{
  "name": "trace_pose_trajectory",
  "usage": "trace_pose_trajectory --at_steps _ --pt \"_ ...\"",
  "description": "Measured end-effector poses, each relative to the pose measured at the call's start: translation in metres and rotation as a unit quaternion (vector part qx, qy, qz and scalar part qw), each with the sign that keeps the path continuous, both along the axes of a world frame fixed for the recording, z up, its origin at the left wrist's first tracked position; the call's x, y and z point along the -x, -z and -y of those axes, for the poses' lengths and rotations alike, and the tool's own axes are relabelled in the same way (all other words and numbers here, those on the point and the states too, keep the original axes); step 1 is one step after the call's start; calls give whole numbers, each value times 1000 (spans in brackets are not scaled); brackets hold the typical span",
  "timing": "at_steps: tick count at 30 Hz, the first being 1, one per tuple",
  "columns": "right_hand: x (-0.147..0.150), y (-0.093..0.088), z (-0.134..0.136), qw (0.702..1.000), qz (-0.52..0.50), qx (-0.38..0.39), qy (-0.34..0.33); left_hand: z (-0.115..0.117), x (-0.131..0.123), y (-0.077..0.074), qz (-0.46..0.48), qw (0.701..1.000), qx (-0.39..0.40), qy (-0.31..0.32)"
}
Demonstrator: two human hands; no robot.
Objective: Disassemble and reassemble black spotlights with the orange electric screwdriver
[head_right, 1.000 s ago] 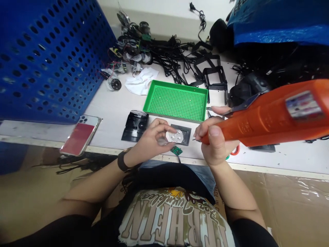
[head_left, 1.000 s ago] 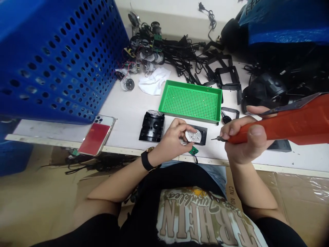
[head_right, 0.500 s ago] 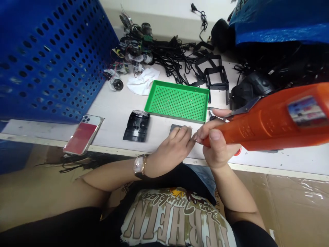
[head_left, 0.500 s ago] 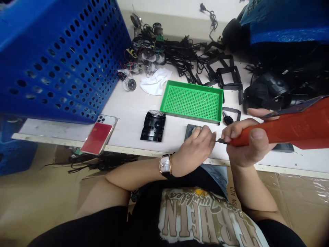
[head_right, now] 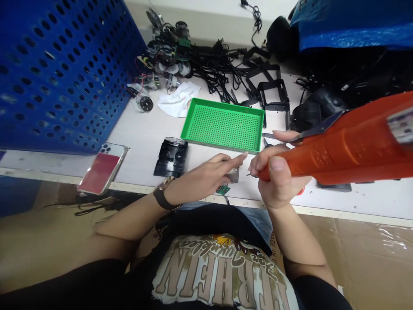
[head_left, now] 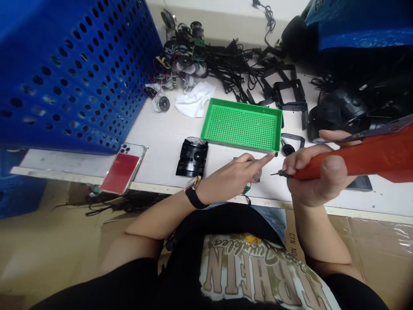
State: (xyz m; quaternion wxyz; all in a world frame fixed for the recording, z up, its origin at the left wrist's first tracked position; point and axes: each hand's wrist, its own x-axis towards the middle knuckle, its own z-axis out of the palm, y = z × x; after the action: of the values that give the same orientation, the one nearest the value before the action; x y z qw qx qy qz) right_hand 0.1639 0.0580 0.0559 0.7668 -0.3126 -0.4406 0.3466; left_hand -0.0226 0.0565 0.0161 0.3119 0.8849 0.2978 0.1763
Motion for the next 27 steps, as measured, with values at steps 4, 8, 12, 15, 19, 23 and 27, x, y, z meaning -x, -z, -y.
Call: trace_pose_trajectory --at_steps 4,8,12,15,19,23,27 --pt "0 2 0 1000 0 -1 -11 1 -5 -9 -90 992 -78 -32" --pt "3 3 0 1000 -2 7 -21 5 -11 -9 -118 985 -114 -55" --pt "15 6 -3 1000 -12 -1 -23 8 -7 11 -11 990 -67 -123" --pt "25 12 -7 1000 8 -13 -19 13 -4 28 100 976 -15 -191" --pt "30 21 -10 998 46 -15 -39 21 -9 42 155 954 32 -255" --pt "29 29 -10 995 76 -23 -64 23 -15 43 159 946 44 -281" --pt "30 31 -10 995 75 -35 -55 23 -12 42 166 945 60 -275"
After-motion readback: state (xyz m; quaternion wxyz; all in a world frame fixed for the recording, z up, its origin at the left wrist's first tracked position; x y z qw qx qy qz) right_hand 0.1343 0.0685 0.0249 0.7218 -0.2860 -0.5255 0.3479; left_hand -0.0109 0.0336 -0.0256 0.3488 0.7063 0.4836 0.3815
